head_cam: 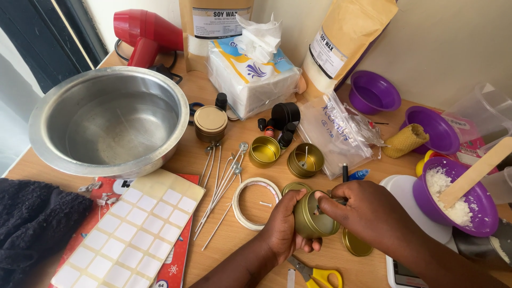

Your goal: Smoothing the top surface of a candle with a lighter and then placing a lid on the tin to seal it.

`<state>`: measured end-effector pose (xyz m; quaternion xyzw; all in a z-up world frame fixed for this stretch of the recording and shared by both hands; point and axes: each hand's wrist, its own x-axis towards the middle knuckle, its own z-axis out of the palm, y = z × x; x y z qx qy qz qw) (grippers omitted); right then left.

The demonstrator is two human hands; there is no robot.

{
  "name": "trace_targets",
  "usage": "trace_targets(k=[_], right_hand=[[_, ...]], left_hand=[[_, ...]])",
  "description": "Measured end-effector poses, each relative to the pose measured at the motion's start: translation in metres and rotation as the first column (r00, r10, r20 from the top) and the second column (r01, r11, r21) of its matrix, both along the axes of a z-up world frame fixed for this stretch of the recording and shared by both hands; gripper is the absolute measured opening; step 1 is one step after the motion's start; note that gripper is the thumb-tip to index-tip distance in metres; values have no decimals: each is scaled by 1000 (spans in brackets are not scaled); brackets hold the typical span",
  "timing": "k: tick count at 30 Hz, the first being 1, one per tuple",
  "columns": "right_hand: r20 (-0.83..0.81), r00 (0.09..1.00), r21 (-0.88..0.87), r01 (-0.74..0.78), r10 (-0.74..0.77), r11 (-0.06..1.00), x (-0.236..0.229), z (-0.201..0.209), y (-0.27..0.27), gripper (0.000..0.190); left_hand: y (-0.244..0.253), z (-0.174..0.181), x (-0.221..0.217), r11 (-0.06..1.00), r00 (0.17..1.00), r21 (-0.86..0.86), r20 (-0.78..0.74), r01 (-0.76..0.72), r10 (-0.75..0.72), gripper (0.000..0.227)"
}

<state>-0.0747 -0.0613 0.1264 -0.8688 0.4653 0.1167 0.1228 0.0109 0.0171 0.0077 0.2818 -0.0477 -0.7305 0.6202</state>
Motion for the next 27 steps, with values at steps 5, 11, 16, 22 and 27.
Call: trace_targets(k=[5, 11, 16, 22, 27], right_hand=[[-21, 982, 222, 185, -185, 957, 0, 37, 2, 50], [-7, 891, 619, 361, -454, 698, -29, 35, -39, 100], [203, 886, 718, 154, -417, 679, -53, 6, -64, 117], [540, 829, 647, -300, -144, 701, -84, 13, -71, 76], [388, 745, 601, 241, -542, 762, -87, -9, -60, 121]], left_hand=[[-3, -4, 0, 1000, 999, -17, -35, 1, -2, 53], [-3, -5, 1, 999, 997, -39, -75, 0, -2, 57], [-1, -6, 1, 998, 996, -55, -91, -18, 13, 54], [-2, -3, 3, 992, 976, -108, -210, -72, 48, 51], [-1, -2, 3, 977, 939, -113, -315, -181, 138, 43]])
